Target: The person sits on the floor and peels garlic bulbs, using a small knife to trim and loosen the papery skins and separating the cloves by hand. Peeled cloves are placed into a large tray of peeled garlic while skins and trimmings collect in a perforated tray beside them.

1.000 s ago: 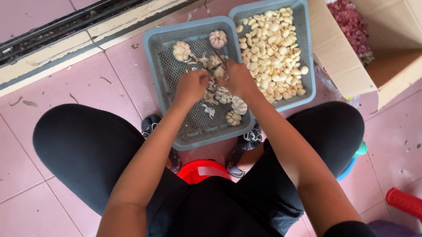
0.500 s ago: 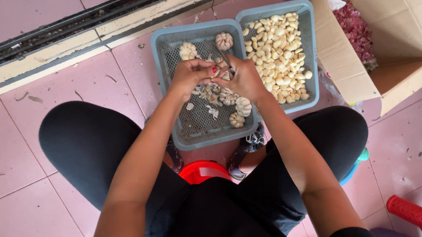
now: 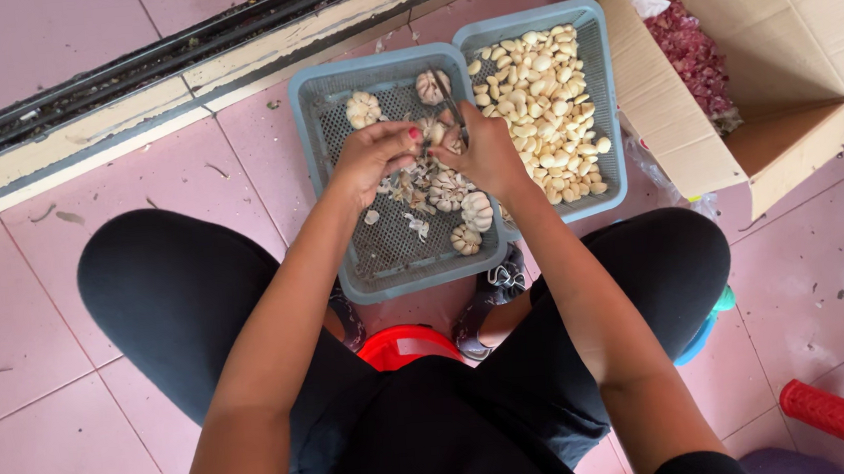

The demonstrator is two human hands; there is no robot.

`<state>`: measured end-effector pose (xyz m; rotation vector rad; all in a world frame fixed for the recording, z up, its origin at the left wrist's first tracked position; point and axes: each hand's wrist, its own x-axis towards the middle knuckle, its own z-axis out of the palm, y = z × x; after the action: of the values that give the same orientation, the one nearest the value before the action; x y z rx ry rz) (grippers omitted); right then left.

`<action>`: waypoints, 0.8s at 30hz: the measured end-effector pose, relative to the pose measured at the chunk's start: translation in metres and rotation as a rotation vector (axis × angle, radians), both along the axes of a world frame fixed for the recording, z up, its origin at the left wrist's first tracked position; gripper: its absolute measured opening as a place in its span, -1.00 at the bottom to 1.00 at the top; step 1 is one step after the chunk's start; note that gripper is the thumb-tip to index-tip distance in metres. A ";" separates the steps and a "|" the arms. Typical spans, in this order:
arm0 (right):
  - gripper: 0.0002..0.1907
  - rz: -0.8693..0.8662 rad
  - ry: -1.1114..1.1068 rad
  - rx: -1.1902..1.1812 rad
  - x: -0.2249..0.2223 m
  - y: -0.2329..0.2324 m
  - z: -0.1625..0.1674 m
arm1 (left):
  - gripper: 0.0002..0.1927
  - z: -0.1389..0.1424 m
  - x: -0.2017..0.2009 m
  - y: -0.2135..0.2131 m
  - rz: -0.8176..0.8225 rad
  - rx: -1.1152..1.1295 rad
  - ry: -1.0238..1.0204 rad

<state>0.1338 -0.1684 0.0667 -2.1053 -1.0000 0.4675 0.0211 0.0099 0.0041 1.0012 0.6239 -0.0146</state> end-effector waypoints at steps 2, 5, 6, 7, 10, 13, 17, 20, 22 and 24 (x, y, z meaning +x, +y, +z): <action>-0.55 -0.030 -0.046 -0.122 0.002 -0.002 -0.006 | -0.67 -0.001 -0.004 -0.002 0.066 0.035 0.005; -0.54 -0.037 -0.122 -0.208 0.000 -0.002 -0.013 | -0.68 0.000 -0.007 0.002 0.085 -0.091 -0.083; -0.55 -0.060 -0.097 -0.172 -0.003 -0.001 -0.014 | -0.69 0.001 -0.005 0.002 0.098 -0.055 -0.096; -0.55 -0.081 -0.071 -0.137 -0.006 0.000 -0.013 | -0.70 0.002 -0.004 0.001 0.112 -0.021 -0.108; -0.63 -0.110 0.160 -0.119 -0.015 0.000 -0.002 | -0.74 0.009 -0.004 -0.004 0.180 0.094 -0.219; -0.66 -0.025 0.221 -0.063 -0.032 0.003 0.011 | -0.77 0.019 -0.006 -0.011 0.228 0.307 -0.310; -0.62 -0.117 0.149 -0.020 -0.050 0.007 0.025 | -0.88 0.031 -0.004 -0.019 0.247 0.415 -0.347; -0.63 -0.130 0.112 0.054 -0.050 0.010 0.031 | -0.89 0.036 -0.004 -0.020 0.240 0.426 -0.412; -0.62 -0.128 0.100 0.042 -0.048 0.010 0.031 | -0.88 0.037 -0.003 -0.022 0.246 0.430 -0.464; -0.61 -0.097 0.047 0.082 -0.048 0.010 0.029 | -0.88 0.038 -0.002 -0.023 0.245 0.453 -0.484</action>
<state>0.0861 -0.1580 0.0961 -2.0495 -0.8714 0.4187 0.0190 -0.0128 0.0422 1.2992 0.2999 0.5915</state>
